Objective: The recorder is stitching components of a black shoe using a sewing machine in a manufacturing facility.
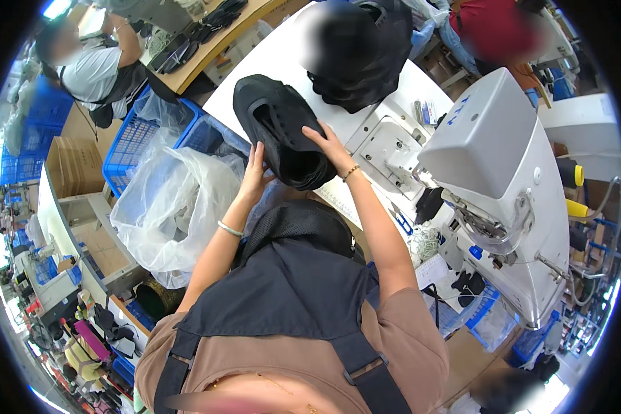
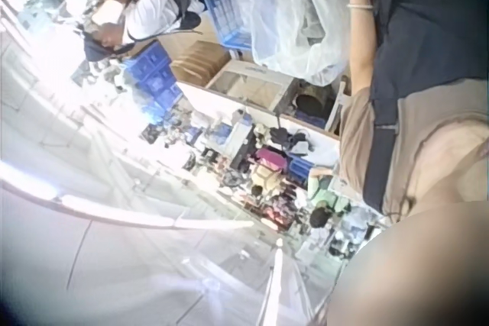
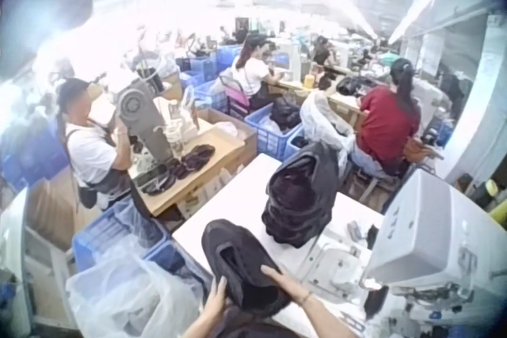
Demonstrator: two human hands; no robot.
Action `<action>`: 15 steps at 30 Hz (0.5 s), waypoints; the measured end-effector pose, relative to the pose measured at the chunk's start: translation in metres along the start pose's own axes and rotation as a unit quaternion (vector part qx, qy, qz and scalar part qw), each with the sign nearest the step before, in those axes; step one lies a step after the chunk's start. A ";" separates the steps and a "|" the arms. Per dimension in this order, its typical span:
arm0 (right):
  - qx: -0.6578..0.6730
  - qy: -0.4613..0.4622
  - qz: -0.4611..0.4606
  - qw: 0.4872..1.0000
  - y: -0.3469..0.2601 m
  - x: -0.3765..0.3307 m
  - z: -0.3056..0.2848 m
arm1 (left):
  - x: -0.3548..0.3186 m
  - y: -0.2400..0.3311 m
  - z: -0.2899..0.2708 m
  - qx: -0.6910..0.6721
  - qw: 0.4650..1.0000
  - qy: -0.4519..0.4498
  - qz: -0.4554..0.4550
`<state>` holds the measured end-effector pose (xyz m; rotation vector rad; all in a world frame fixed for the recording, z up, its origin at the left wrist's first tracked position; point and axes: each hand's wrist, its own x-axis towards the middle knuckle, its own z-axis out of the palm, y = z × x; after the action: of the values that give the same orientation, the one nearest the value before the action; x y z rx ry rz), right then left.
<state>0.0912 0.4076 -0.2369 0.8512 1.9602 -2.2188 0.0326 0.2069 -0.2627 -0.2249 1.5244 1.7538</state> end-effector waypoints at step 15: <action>0.016 0.043 -0.001 0.999 0.011 0.033 0.028 | 0.044 0.052 -0.002 0.156 0.983 0.060 0.070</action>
<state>0.0576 0.3898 -0.2599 0.9658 1.9680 -2.2571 -0.0316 0.2261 -0.2500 -0.0664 1.9186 1.6012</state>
